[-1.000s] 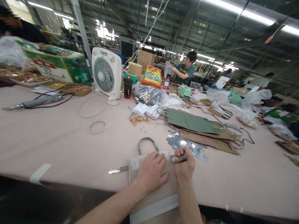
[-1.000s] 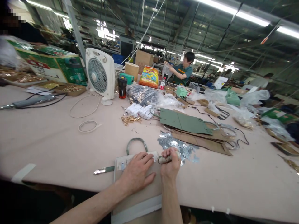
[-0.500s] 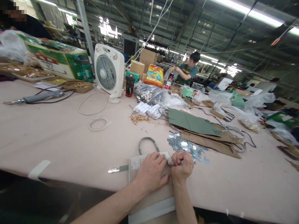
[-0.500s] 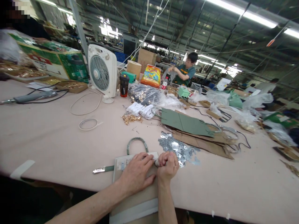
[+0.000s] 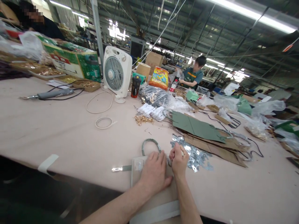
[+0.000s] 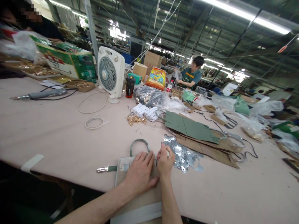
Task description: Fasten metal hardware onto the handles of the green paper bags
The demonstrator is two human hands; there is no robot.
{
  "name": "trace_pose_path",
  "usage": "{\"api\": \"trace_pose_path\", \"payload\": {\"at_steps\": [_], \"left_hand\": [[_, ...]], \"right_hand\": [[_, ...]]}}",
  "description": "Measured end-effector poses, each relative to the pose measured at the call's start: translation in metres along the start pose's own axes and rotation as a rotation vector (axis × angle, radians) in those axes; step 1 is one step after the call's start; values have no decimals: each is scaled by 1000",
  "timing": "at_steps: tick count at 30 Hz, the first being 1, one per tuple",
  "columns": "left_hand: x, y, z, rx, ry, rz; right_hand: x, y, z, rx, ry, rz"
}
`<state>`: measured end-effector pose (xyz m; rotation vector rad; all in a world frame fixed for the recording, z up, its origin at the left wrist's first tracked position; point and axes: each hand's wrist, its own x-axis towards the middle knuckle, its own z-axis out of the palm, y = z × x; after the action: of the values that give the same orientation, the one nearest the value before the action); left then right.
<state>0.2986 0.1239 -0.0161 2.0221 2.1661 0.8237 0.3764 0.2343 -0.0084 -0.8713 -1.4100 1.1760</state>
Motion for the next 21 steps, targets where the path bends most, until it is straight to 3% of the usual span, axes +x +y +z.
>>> {"api": "trace_pose_path", "payload": {"at_steps": [6, 13, 17, 21], "left_hand": [[-1, 0, 3, 8, -12, -1], [1, 2, -5, 90, -90, -10], [2, 2, -9, 129, -134, -11], [1, 1, -6, 140, -120, -11]], "right_hand": [[18, -8, -3, 286, 49, -3], [31, 7, 15, 85, -104, 161], [20, 10, 9, 88, -85, 90], [15, -7, -2, 249, -88, 24]]}}
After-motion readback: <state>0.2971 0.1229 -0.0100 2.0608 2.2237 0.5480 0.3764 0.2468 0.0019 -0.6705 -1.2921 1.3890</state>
